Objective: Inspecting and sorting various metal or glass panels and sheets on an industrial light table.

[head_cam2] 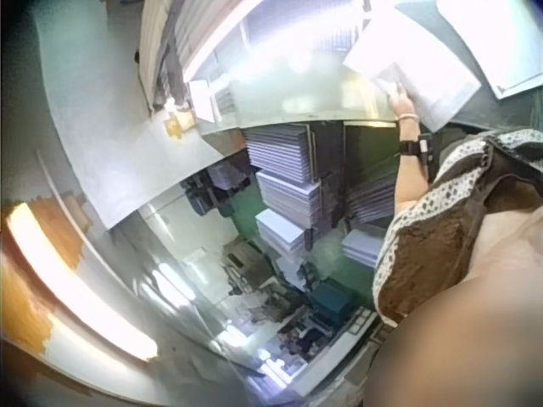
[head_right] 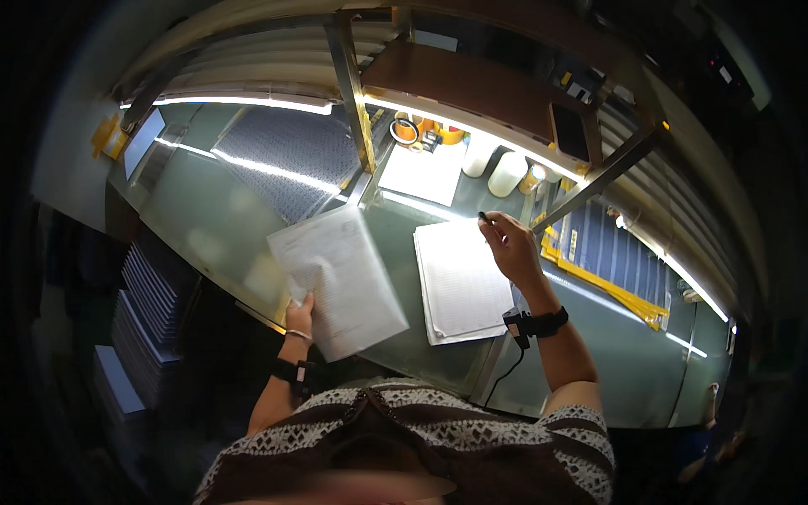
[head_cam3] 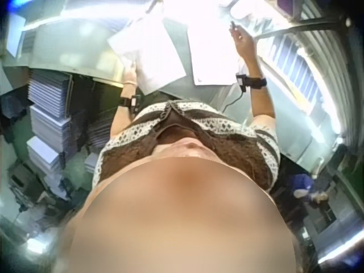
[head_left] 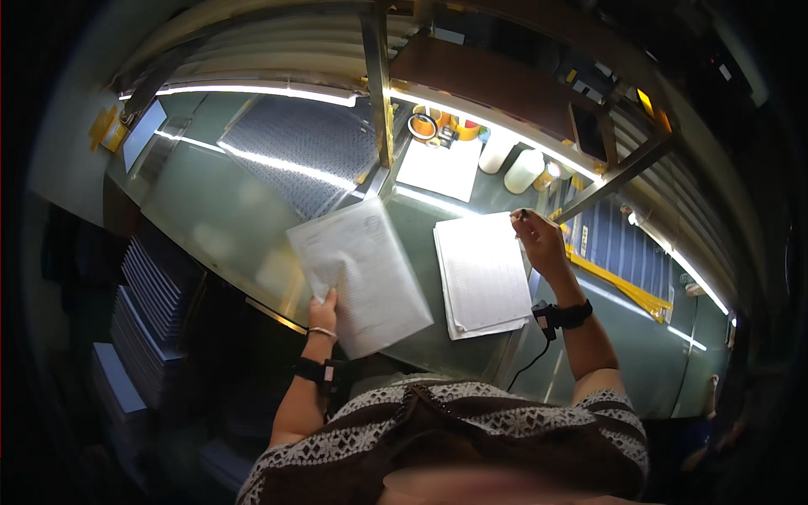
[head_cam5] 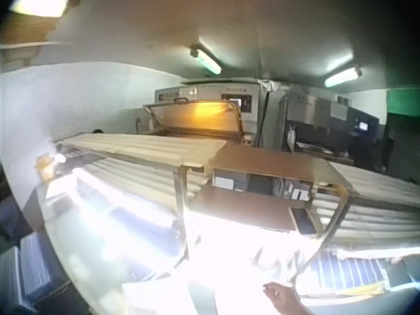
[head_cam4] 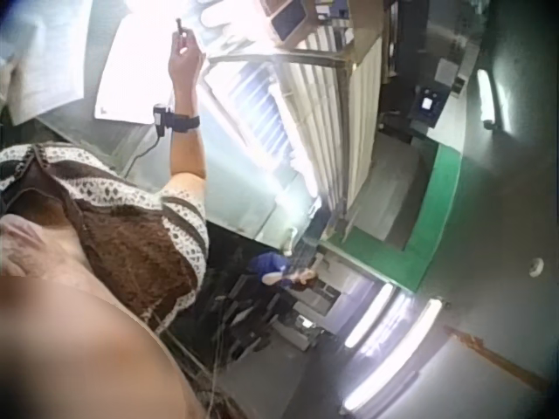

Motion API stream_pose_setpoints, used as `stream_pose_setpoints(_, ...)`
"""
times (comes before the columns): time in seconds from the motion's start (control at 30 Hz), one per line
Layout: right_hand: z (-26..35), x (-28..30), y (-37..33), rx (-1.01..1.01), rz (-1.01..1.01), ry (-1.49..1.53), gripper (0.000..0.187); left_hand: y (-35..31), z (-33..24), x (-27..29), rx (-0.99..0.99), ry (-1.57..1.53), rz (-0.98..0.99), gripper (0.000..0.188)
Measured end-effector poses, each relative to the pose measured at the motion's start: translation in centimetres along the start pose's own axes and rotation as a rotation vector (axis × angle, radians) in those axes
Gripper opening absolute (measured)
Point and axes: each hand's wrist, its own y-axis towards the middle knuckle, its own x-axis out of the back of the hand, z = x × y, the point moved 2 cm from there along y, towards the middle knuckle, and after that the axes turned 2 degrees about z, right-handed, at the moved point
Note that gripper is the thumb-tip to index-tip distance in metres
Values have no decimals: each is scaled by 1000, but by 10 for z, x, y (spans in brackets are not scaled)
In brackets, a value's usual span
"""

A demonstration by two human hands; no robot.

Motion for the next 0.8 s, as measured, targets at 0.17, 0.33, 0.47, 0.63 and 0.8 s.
stream_pose_setpoints(0.17,18,-26,59,133,10,122,13,7,7,50,-70,30,-224,27)
stream_pose_setpoints(0.33,-78,-136,131,7,72,242,18,0,-1,61,-104,41,-280,28)
stream_pose_setpoints(0.47,-123,-171,217,138,-348,12,21,-2,-12,102,-139,-12,-239,27)
stream_pose_setpoints(0.63,-138,-194,280,199,-241,-826,29,0,-42,139,-127,-82,-303,25)
stream_pose_setpoints(0.8,-116,-208,302,-12,-173,-571,30,19,-42,165,-82,-117,-311,29)
